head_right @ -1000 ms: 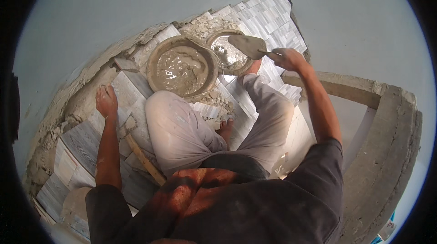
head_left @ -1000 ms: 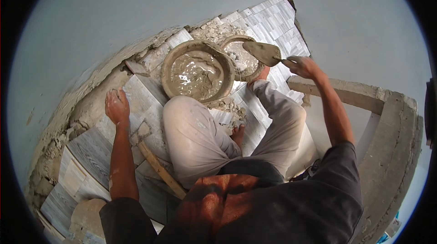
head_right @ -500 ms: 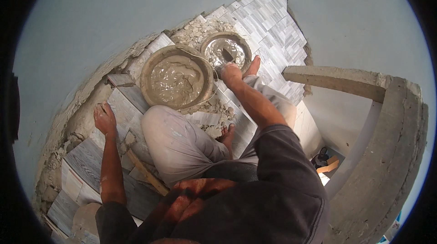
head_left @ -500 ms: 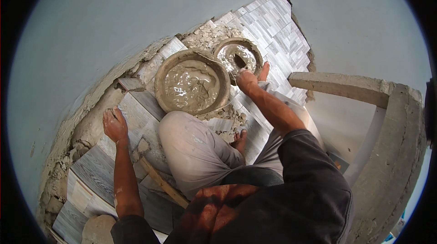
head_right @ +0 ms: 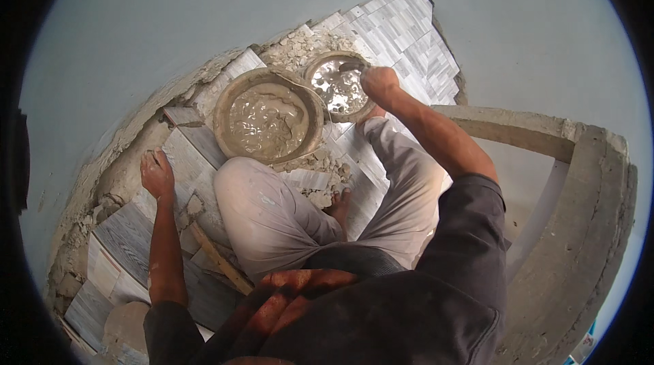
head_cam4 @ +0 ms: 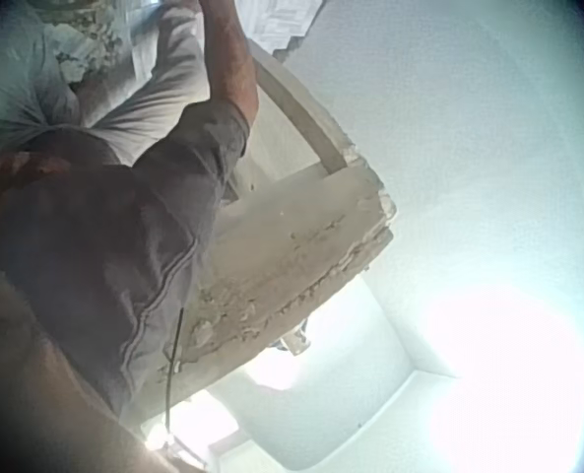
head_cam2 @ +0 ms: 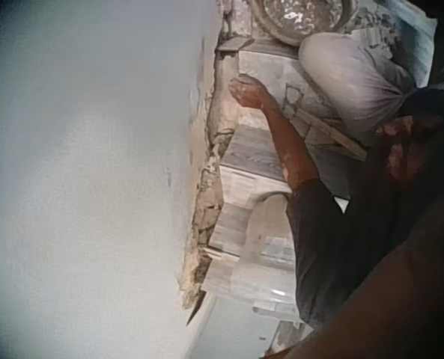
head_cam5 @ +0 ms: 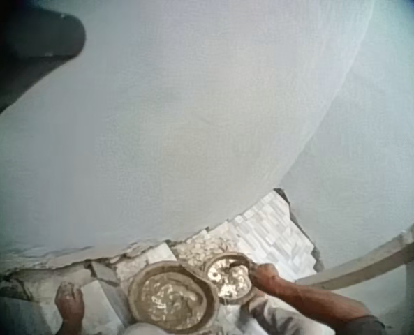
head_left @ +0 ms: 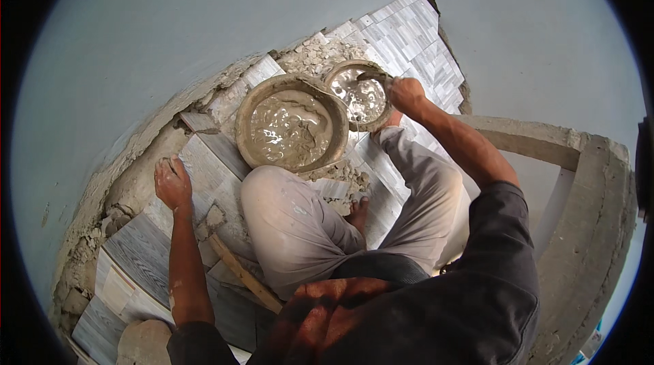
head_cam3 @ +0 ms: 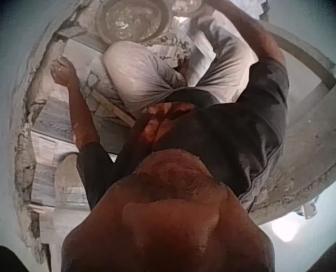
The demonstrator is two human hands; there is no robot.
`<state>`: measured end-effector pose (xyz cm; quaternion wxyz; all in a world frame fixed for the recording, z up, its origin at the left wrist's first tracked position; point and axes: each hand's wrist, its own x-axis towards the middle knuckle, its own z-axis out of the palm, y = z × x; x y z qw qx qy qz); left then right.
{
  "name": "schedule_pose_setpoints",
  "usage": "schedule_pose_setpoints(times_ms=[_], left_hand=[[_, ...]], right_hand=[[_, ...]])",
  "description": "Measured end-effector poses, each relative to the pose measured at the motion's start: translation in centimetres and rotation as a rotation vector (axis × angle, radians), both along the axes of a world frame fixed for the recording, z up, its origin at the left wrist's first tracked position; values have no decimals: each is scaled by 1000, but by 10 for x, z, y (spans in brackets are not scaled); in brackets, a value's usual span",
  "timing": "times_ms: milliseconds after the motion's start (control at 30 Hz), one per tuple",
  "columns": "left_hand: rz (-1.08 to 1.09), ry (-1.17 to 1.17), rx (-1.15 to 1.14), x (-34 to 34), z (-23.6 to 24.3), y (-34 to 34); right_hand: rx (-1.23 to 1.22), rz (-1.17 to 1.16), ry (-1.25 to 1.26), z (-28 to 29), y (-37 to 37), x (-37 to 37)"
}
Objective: Applying mortar and tiles to a wall using a trowel and hammer.
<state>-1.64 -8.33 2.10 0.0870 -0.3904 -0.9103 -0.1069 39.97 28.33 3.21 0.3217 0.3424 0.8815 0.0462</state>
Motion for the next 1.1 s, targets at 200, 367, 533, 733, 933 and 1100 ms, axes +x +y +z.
schedule_pose_setpoints(times_ms=[200, 367, 533, 733, 933, 1100], left_hand=[[-22, 81, 23, -2, -2, -1], [-20, 8, 17, -1, 0, 0], [-27, 6, 45, 1, 4, 0], [-45, 111, 85, 1, 2, 1], [-5, 40, 45, 1, 1, 1], [-10, 35, 27, 0, 2, 2]], right_hand=[[44, -85, 61, -82, 12, -17], [-8, -226, 72, -143, -14, 28], [-65, -228, 177, -167, -25, 55], [-43, -83, 73, -49, -43, 45], [-164, -252, 46, 10, -6, 37], [-260, -646, 74, -76, 12, 32]])
